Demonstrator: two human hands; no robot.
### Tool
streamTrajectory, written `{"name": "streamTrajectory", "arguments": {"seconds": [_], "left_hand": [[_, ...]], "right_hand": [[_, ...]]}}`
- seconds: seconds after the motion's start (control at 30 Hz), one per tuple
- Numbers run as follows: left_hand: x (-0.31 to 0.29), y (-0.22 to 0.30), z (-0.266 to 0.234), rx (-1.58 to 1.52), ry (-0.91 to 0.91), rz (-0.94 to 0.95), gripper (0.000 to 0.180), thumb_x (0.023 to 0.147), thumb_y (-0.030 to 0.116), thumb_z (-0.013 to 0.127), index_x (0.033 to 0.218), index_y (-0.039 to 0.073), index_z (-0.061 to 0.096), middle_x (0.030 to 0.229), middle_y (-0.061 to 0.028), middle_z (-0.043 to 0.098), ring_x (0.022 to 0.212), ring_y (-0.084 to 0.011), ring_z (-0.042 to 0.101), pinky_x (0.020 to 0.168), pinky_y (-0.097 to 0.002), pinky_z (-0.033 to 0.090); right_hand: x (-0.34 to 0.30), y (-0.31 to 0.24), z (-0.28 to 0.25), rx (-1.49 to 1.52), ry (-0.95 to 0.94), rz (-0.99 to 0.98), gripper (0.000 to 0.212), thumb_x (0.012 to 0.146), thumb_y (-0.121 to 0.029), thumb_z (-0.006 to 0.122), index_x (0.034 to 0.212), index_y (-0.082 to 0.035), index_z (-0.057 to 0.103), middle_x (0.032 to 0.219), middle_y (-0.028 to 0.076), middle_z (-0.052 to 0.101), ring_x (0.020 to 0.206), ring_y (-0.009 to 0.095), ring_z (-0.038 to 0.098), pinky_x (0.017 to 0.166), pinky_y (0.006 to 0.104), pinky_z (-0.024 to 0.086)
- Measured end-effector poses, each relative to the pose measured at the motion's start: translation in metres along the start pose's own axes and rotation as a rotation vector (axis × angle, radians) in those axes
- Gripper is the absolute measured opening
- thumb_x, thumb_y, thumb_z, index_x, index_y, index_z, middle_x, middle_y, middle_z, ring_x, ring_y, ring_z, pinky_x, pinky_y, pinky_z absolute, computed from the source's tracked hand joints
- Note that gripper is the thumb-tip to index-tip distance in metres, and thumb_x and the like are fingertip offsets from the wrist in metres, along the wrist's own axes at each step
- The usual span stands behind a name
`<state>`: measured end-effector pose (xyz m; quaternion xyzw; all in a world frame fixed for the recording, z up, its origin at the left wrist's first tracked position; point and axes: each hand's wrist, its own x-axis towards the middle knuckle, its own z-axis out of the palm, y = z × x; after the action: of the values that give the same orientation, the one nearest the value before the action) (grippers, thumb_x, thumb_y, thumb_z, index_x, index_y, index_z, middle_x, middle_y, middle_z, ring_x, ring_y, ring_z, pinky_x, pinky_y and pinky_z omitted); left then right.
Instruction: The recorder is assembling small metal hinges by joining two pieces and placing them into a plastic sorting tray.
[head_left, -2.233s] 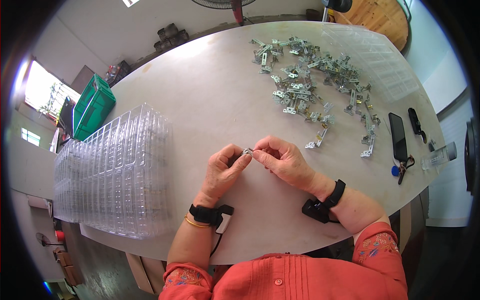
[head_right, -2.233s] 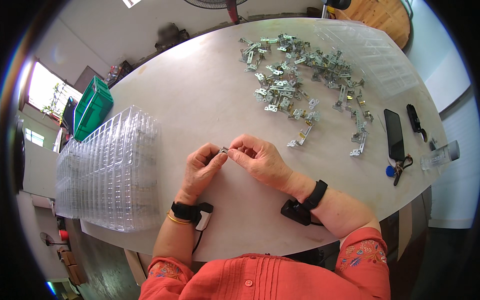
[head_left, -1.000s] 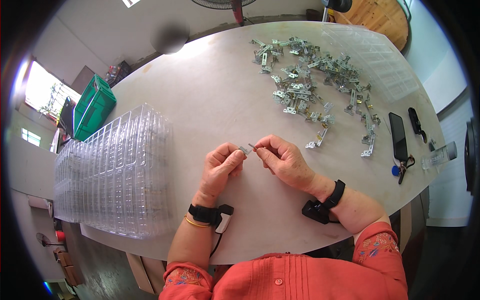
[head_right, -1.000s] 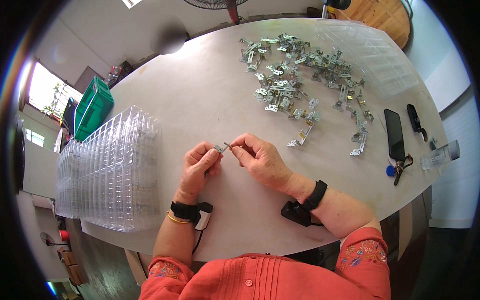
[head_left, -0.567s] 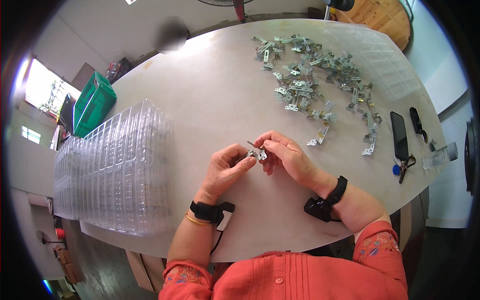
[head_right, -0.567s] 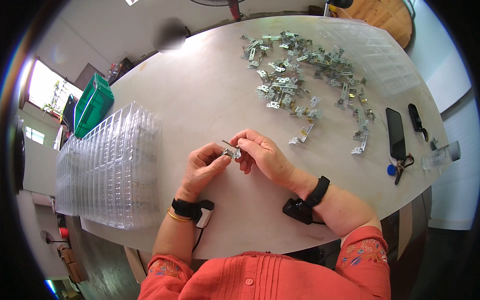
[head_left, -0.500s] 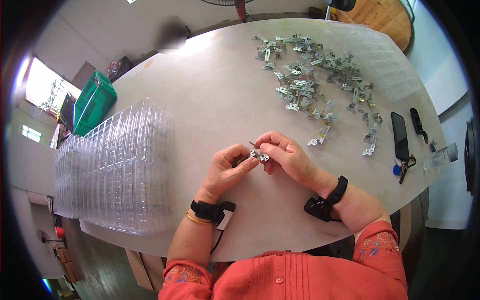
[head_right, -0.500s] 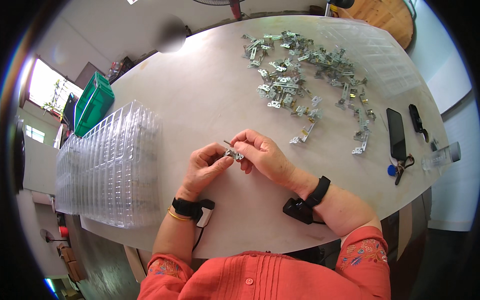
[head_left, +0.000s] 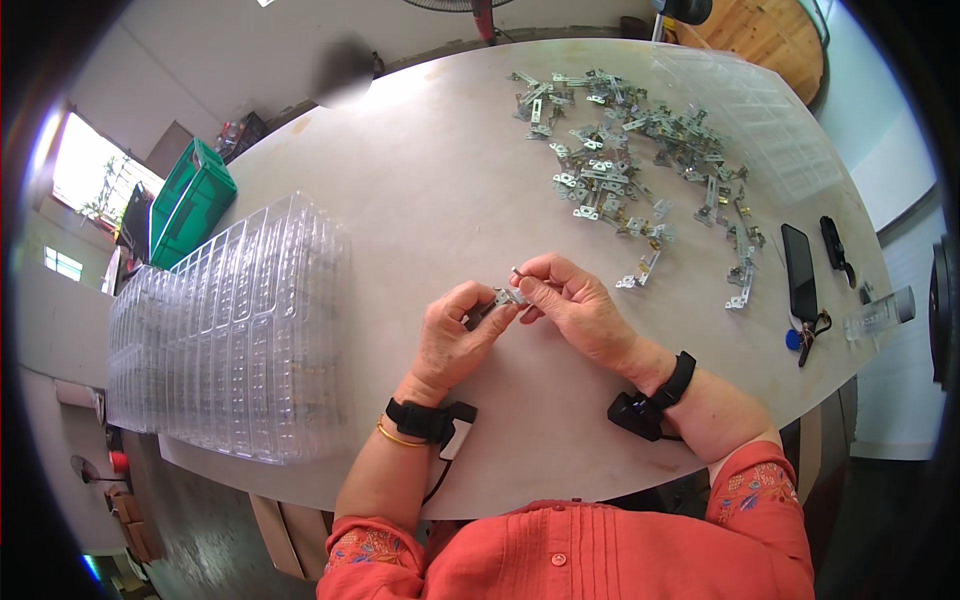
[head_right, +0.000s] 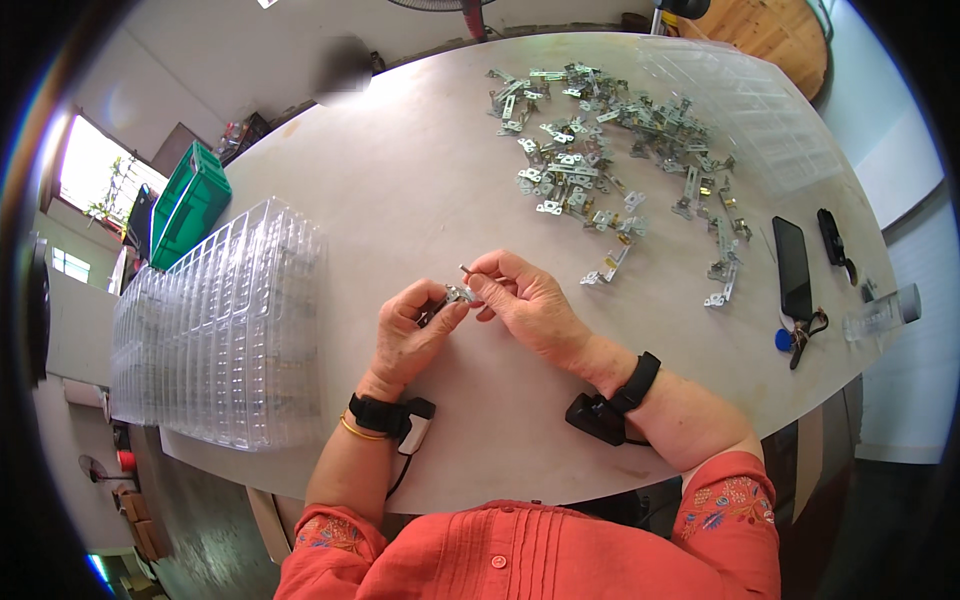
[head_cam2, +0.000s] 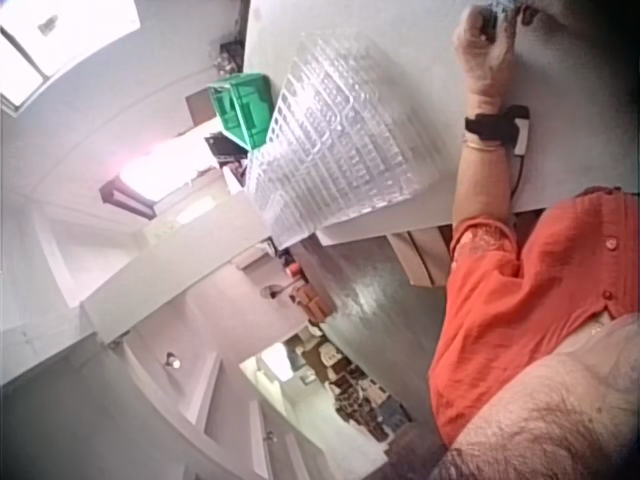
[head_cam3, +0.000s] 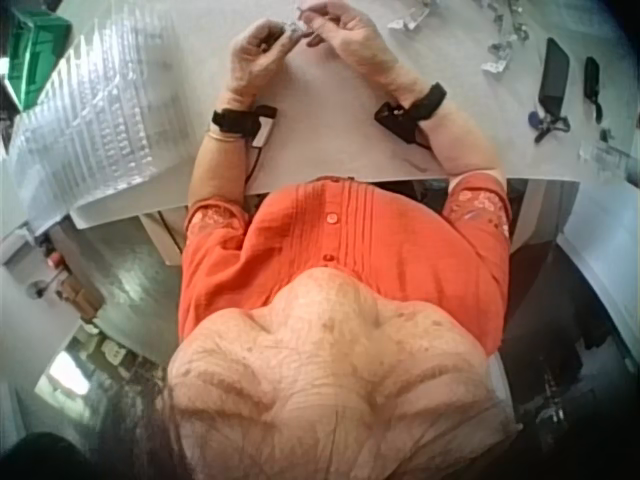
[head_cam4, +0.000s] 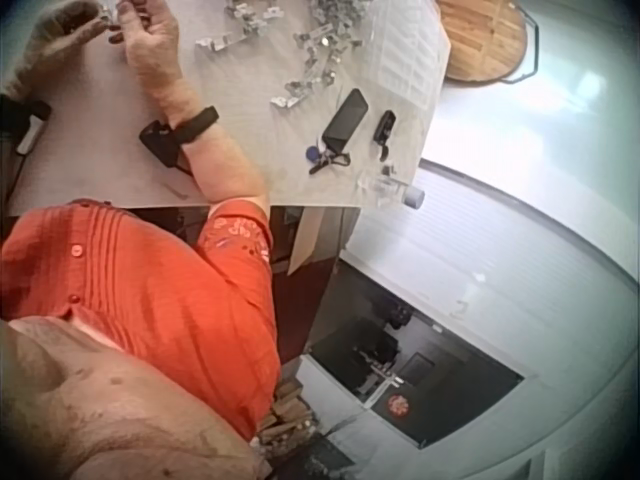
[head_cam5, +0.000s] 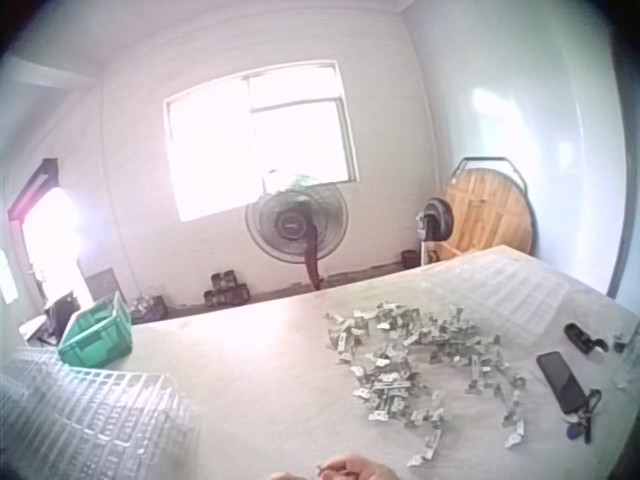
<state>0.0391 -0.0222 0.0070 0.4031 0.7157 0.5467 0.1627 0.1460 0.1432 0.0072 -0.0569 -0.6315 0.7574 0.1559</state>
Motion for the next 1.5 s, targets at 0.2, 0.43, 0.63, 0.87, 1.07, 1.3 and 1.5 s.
{"name": "streamTrajectory", "arguments": {"seconds": [0.2,0.43,0.63,0.87,1.07,1.3,1.5], "left_hand": [[0.003,0.001,0.000,0.113,0.042,0.053,0.019,0.086,0.013,0.077,0.084,0.002,0.061,0.070,0.0009,0.056,0.063,-0.0083,0.047,0.057,-0.0256,0.041],[0.001,-0.001,-0.002,-0.160,0.090,0.019,0.025,0.098,0.019,0.059,0.112,-0.001,0.065,0.091,-0.0036,0.066,0.084,-0.0086,0.057,0.077,-0.0240,0.048],[0.000,0.006,-0.011,-0.241,-0.087,-0.186,0.024,0.099,0.018,0.056,0.111,-0.001,0.066,0.092,-0.0027,0.066,0.080,-0.0083,0.058,0.073,-0.0238,0.050],[0.002,-0.002,-0.002,-0.308,-0.015,-0.206,0.021,0.098,0.013,0.062,0.114,-0.001,0.062,0.093,-0.0016,0.066,0.080,-0.0081,0.060,0.073,-0.0221,0.051],[0.003,-0.014,0.003,-0.420,0.120,-0.120,0.026,0.095,0.003,0.065,0.120,0.000,0.058,0.100,-0.0027,0.064,0.085,-0.0093,0.063,0.077,-0.0244,0.054],[0.003,-0.013,0.003,-0.337,0.094,-0.098,0.032,0.090,-0.001,0.070,0.120,0.000,0.058,0.099,-0.0010,0.063,0.086,-0.0078,0.061,0.078,-0.0236,0.052],[0.005,-0.013,0.006,-0.235,0.083,-0.051,0.032,0.088,0.000,0.073,0.117,0.003,0.061,0.096,0.0019,0.061,0.083,-0.0043,0.055,0.074,-0.0197,0.047]], "right_hand": [[-0.002,-0.006,0.000,0.059,-0.059,0.174,0.013,0.102,-0.015,0.057,0.109,-0.004,0.061,0.092,0.003,0.066,0.081,0.010,0.065,0.073,0.0256,0.056],[0.000,-0.007,0.001,0.072,0.072,0.062,0.012,0.103,-0.012,0.055,0.108,-0.001,0.059,0.093,0.006,0.065,0.081,0.012,0.067,0.074,0.0285,0.060],[0.003,-0.005,-0.003,0.114,0.130,0.014,0.012,0.102,-0.011,0.056,0.109,-0.001,0.059,0.093,0.005,0.065,0.084,0.012,0.067,0.076,0.0291,0.061],[0.005,0.009,-0.006,-0.144,0.228,-0.170,0.011,0.101,-0.012,0.060,0.108,-0.004,0.061,0.090,0.000,0.063,0.077,0.007,0.061,0.071,0.0229,0.054],[-0.005,-0.013,0.002,-0.137,0.090,0.110,0.013,0.100,-0.015,0.061,0.109,-0.006,0.065,0.080,-0.002,0.063,0.068,0.004,0.056,0.058,0.0216,0.047],[-0.006,-0.016,0.003,-0.247,0.070,0.142,0.016,0.101,-0.017,0.059,0.107,-0.004,0.065,0.072,-0.001,0.061,0.062,0.005,0.055,0.056,0.0227,0.047],[-0.007,-0.011,0.003,-0.163,0.062,0.151,0.014,0.101,-0.016,0.057,0.105,-0.004,0.062,0.069,-0.001,0.061,0.059,0.005,0.054,0.054,0.0234,0.046]]}}
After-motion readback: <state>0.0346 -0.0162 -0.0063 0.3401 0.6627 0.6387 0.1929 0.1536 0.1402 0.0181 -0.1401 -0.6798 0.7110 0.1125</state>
